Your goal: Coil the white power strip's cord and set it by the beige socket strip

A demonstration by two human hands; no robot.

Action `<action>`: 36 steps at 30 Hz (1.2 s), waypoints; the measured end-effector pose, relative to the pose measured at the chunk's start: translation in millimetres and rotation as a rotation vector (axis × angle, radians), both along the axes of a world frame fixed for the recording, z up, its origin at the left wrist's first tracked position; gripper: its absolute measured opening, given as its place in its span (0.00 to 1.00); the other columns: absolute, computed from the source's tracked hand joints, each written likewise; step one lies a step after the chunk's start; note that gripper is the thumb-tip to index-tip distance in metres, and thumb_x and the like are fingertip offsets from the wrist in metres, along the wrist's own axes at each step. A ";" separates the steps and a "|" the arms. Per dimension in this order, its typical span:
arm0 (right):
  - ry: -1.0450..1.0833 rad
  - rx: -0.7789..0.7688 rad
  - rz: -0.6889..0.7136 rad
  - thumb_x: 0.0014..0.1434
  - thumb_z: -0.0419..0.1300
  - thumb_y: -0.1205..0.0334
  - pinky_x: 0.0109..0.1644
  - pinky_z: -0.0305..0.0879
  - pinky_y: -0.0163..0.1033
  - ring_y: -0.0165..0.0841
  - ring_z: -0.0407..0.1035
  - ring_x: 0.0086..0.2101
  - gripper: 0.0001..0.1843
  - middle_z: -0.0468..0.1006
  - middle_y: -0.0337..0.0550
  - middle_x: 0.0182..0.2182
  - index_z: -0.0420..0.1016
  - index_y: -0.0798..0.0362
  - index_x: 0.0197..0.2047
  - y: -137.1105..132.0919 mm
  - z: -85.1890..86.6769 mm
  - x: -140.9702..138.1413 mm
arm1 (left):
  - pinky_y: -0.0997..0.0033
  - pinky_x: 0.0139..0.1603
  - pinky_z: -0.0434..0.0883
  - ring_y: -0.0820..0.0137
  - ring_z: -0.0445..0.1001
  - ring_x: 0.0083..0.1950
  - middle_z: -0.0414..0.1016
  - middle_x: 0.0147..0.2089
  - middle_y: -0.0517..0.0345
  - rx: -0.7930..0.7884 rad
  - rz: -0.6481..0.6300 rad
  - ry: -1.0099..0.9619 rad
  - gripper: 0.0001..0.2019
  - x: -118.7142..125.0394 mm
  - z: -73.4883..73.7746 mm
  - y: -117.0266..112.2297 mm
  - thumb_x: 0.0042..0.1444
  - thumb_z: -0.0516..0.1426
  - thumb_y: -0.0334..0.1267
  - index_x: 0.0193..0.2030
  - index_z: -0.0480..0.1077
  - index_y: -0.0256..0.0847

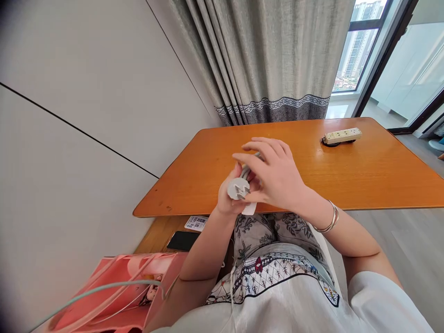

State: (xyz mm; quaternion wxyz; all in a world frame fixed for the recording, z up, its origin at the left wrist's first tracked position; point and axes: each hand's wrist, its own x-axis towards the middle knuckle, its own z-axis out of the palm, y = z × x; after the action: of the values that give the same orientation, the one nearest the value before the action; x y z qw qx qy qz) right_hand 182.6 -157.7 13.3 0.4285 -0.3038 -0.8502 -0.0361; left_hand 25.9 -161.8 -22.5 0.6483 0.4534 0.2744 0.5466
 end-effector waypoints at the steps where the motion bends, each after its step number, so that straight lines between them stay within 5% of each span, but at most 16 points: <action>1: 0.063 -0.073 0.026 0.56 0.63 0.34 0.63 0.59 0.60 0.51 0.61 0.61 0.38 0.70 0.56 0.58 0.71 0.49 0.61 4.9 -0.3 2.8 | 0.72 0.14 0.50 0.77 0.52 0.12 0.58 0.15 0.65 -0.061 -0.115 -0.024 0.26 -1.5 5.1 0.1 0.58 0.56 0.65 0.26 0.64 0.42; 4: 0.297 -0.414 0.176 0.57 0.60 0.30 0.58 0.67 0.54 0.45 0.67 0.57 0.42 0.73 0.56 0.56 0.67 0.50 0.65 18.9 -6.7 11.0 | 0.73 0.14 0.46 0.77 0.44 0.10 0.47 0.10 0.69 -0.133 -0.296 -0.084 0.29 -10.8 19.2 2.3 0.63 0.45 0.68 0.25 0.59 0.43; 8: 0.597 -1.003 0.429 0.56 0.60 0.28 0.43 0.74 0.41 0.34 0.75 0.36 0.37 0.75 0.42 0.33 0.74 0.55 0.51 30.5 -25.1 9.7 | 0.72 0.16 0.47 0.78 0.39 0.11 0.42 0.10 0.72 -0.196 -0.268 -0.161 0.32 -20.4 23.0 10.5 0.61 0.42 0.72 0.26 0.57 0.44; 12: 0.900 -1.313 0.473 0.44 0.70 0.29 0.31 0.70 0.34 0.23 0.61 0.19 0.35 0.58 0.25 0.18 0.72 0.54 0.36 34.8 -38.7 -1.9 | 0.73 0.16 0.47 0.80 0.34 0.13 0.39 0.12 0.75 -0.226 -0.227 -0.253 0.35 -17.7 13.5 24.2 0.55 0.44 0.77 0.27 0.60 0.42; 17: 1.067 -1.326 0.442 0.39 0.73 0.31 0.24 0.62 0.29 0.19 0.48 0.15 0.35 0.52 0.20 0.15 0.70 0.54 0.33 45.0 -44.3 -7.9 | 0.73 0.17 0.47 0.82 0.37 0.14 0.42 0.15 0.76 -0.246 -0.168 -0.281 0.32 -10.5 5.0 39.6 0.54 0.55 0.71 0.36 0.69 0.38; 21: 1.062 -1.229 0.359 0.40 0.73 0.31 0.21 0.61 0.29 0.19 0.47 0.14 0.34 0.52 0.21 0.13 0.69 0.53 0.31 61.1 -49.7 -6.1 | 0.79 0.19 0.51 0.84 0.46 0.14 0.51 0.17 0.75 -0.248 -0.193 -0.227 0.13 -7.4 -1.1 53.2 0.61 0.63 0.43 0.43 0.73 0.34; 24: 1.008 -1.144 0.274 0.43 0.70 0.30 0.19 0.61 0.30 0.20 0.49 0.14 0.33 0.53 0.22 0.12 0.69 0.53 0.29 78.9 -54.5 -2.9 | 0.81 0.21 0.59 0.84 0.60 0.17 0.63 0.20 0.69 -0.231 -0.091 -0.112 0.04 -3.4 -9.3 70.4 0.59 0.61 0.30 0.41 0.74 0.33; 29: 0.919 -1.087 0.162 0.48 0.69 0.33 0.19 0.63 0.31 0.22 0.53 0.14 0.30 0.57 0.25 0.12 0.73 0.54 0.30 115.1 -64.0 1.8 | 0.73 0.36 0.75 0.73 0.78 0.28 0.81 0.33 0.54 -0.226 0.158 0.067 0.07 6.6 -30.3 109.4 0.59 0.61 0.30 0.44 0.75 0.34; 33: 0.930 -1.169 0.154 0.49 0.70 0.35 0.20 0.63 0.30 0.22 0.57 0.14 0.28 0.60 0.27 0.13 0.74 0.55 0.31 138.6 -79.1 2.3 | 0.65 0.45 0.78 0.69 0.81 0.32 0.82 0.33 0.50 -0.253 0.222 0.088 0.09 10.3 -49.2 135.6 0.63 0.59 0.33 0.48 0.75 0.32; 36: 0.927 -1.204 0.158 0.50 0.71 0.38 0.18 0.58 0.30 0.23 0.62 0.16 0.27 0.65 0.30 0.15 0.76 0.56 0.33 149.1 -95.3 0.5 | 0.68 0.42 0.78 0.69 0.81 0.31 0.81 0.31 0.50 -0.297 0.249 0.080 0.09 9.8 -62.7 145.9 0.65 0.57 0.34 0.47 0.75 0.31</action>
State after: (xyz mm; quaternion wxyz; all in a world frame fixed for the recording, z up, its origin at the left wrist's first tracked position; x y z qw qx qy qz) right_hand 183.1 -8.6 -82.0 0.5032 -0.4073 -0.4756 0.5956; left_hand 35.7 -15.8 -85.2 0.6242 0.3368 0.4315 0.5574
